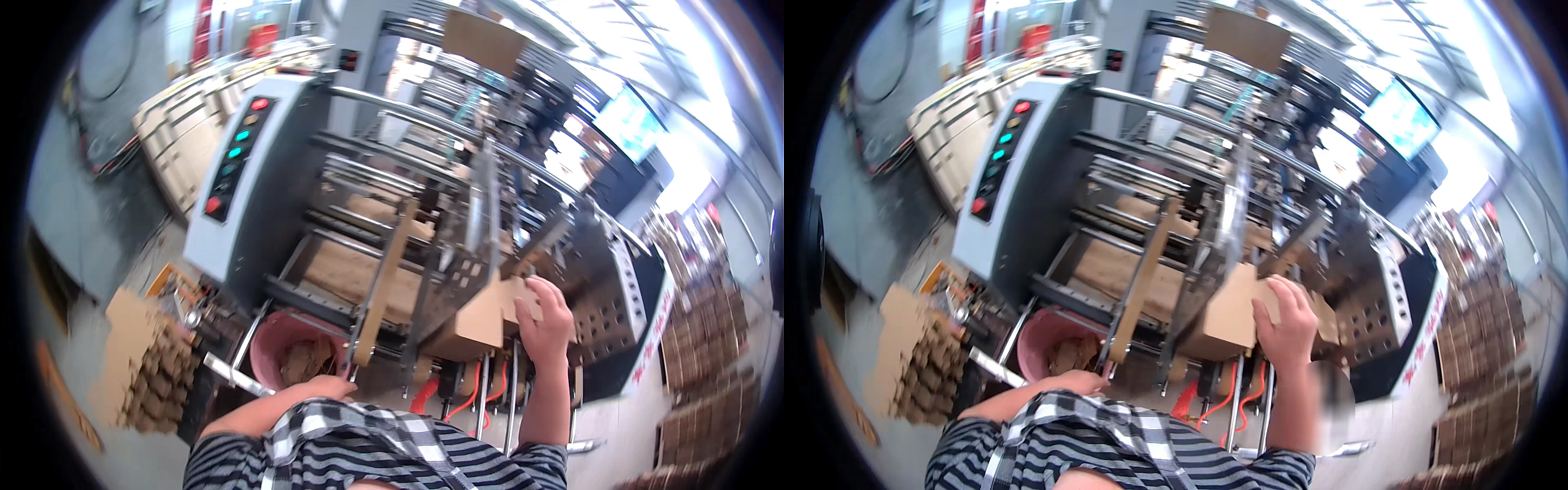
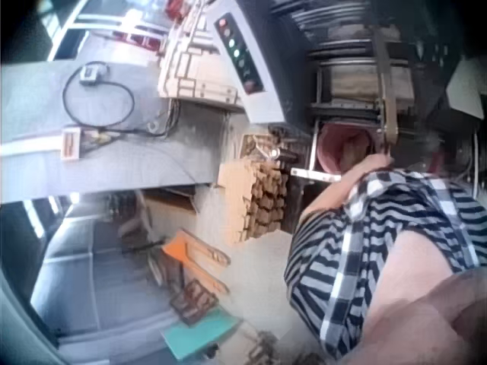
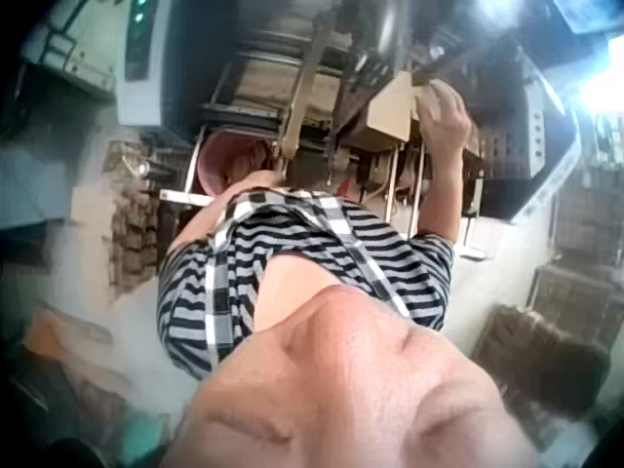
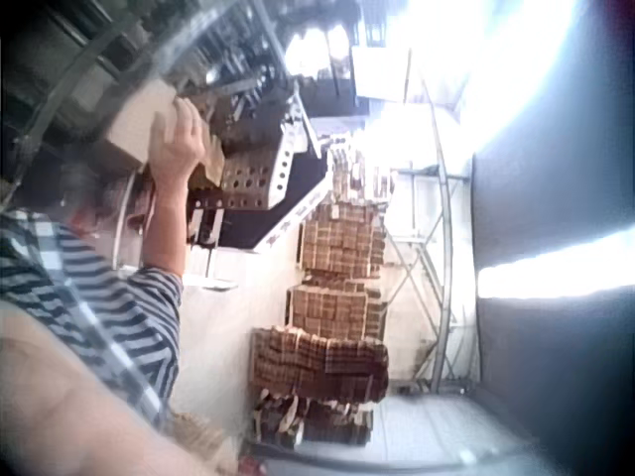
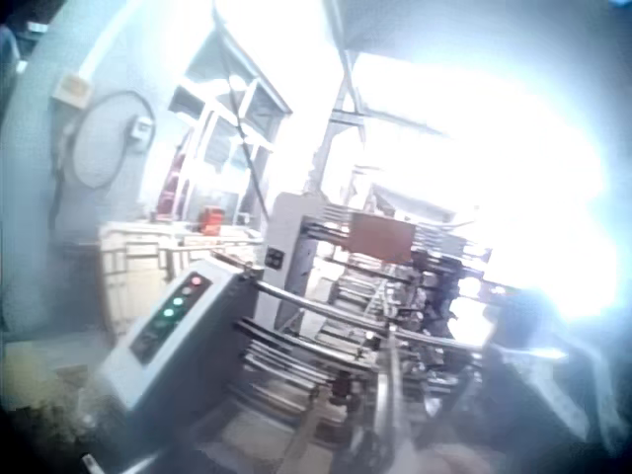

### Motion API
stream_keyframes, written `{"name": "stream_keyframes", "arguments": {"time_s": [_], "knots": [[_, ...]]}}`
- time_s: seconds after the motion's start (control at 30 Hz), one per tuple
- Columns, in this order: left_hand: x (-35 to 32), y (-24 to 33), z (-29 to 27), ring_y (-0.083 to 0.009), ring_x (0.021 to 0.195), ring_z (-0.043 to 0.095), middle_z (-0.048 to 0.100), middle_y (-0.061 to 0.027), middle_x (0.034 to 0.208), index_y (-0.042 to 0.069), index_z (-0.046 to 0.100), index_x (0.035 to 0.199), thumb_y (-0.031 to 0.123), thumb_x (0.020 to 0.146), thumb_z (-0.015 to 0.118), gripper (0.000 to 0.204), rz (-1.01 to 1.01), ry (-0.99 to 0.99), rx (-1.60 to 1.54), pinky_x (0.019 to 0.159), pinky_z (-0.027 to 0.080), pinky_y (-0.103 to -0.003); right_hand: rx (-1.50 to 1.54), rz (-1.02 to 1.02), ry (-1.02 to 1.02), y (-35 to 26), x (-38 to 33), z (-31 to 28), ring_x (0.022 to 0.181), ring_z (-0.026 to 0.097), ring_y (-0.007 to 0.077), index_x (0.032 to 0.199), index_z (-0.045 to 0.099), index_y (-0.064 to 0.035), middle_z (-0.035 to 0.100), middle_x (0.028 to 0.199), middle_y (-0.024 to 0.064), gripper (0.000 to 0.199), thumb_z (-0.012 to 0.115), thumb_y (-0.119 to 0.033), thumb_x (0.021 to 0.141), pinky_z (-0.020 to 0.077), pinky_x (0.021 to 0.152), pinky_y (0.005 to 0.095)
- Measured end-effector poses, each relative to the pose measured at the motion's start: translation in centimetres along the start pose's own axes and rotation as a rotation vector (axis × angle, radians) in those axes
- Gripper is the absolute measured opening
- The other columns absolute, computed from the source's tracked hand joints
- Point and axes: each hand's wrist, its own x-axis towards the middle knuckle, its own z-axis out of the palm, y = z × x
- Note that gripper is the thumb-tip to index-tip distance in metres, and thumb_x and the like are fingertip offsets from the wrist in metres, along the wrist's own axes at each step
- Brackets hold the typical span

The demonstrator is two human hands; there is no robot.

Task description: The person picks up flat cardboard box blanks from a stack and places them into a machine. The machine folds and glues the blanks into boxes. The person then retrieves the finished boxes from the machine and stacks them on a pallet.

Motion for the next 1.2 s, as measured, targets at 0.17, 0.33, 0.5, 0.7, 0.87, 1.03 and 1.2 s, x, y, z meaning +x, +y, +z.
{"name": "stream_keyframes", "arguments": {"time_s": [0.17, 0.33, 0.5, 0.7, 0.87, 1.03, 1.2], "knots": [[0.0, 0.1, 0.5, -0.04, 0.093, 0.061, 0.063, -0.022, 0.095, 0.008, 0.055, 0.115, 0.038, 0.088, 0.053, 0.04, 0.056, 0.034, -0.02, 0.076, 0.048, -0.051, -0.131, -0.26, 0.091, -3.5, 1.5, 3.2, 0.126, 0.042, 0.0373, 0.128, 0.049, -0.0007, 0.047, 0.134, 0.0192, 0.059, 0.071, -0.018, 0.077, 0.0337, 0.105, 0.0448], [-2.9, -0.2, 1.7, -0.0397, 0.086, 0.063, 0.064, -0.0208, 0.089, 0.005, 0.059, 0.099, 0.032, 0.085, 0.053, 0.031, 0.042, 0.232, -0.104, 0.07, 0.049, -0.05, -0.142, -0.125, 0.083, -3.0, 1.1, 7.5, 0.132, 0.035, 0.0358, 0.142, 0.03, -0.0006, 0.039, 0.142, 0.0207, 0.069, 0.065, -0.017, 0.085, 0.0302, 0.108, 0.0404], [-7.0, -2.4, 3.5, -0.0369, 0.086, 0.063, 0.064, -0.0186, 0.087, 0.007, 0.06, 0.096, 0.027, 0.084, 0.052, 0.024, 0.044, 0.372, -0.125, 0.069, 0.05, -0.049, -0.073, 0.0, 0.155, -3.9, 1.5, 9.3, 0.134, 0.033, 0.0354, 0.144, 0.028, -0.0025, 0.034, 0.145, 0.0203, 0.067, 0.061, -0.017, 0.087, 0.0292, 0.109, 0.0399], [-10.1, -4.5, 4.8, -0.0364, 0.086, 0.063, 0.065, -0.0149, 0.091, 0.01, 0.061, 0.099, 0.025, 0.083, 0.052, 0.023, -0.03, 0.404, -0.12, 0.07, 0.05, -0.047, -0.123, 0.149, 0.17, -6.3, 1.1, 9.5, 0.133, 0.033, 0.0356, 0.143, 0.029, -0.0013, 0.035, 0.144, 0.0213, 0.071, 0.063, -0.015, 0.083, 0.0283, 0.109, 0.0417], [-16.4, -6.1, 5.6, -0.0359, 0.085, 0.063, 0.065, -0.0149, 0.088, 0.01, 0.063, 0.099, 0.024, 0.082, 0.056, 0.024, -0.024, 0.61, -0.21, 0.069, 0.049, -0.047, 0.062, -0.162, 0.235, -15.0, -4.2, 11.9, 0.115, 0.051, 0.0351, 0.121, 0.052, 0.0049, 0.055, 0.12, 0.0202, 0.042, 0.061, -0.002, 0.08, 0.0386, 0.101, 0.042], [-24.3, -6.9, 4.4, -0.0307, 0.08, 0.063, 0.065, -0.0099, 0.083, 0.01, 0.064, 0.096, 0.023, 0.08, 0.061, 0.021, -0.082, 0.975, -0.136, 0.07, 0.05, -0.045, 0.55, -0.19, -0.881, -24.7, -15.6, 20.5, 0.09, 0.063, 0.0324, 0.108, 0.061, -0.0031, 0.064, 0.095, 0.018, 0.035, 0.066, -0.006, 0.073, 0.0497, 0.079, 0.0385], [-32.7, -10.4, 2.3, -0.0301, 0.074, 0.062, 0.065, -0.0098, 0.079, 0.009, 0.067, 0.087, 0.017, 0.078, 0.065, 0.012, -0.185, 1.402, 0.002, 0.068, 0.05, -0.04, 0.51, -0.271, -1.27, -28.6, -20.9, 23.6, 0.092, 0.062, 0.0384, 0.111, 0.063, -0.0072, 0.064, 0.098, 0.0207, 0.032, 0.06, -0.019, 0.08, 0.0489, 0.079, 0.0422]]}}
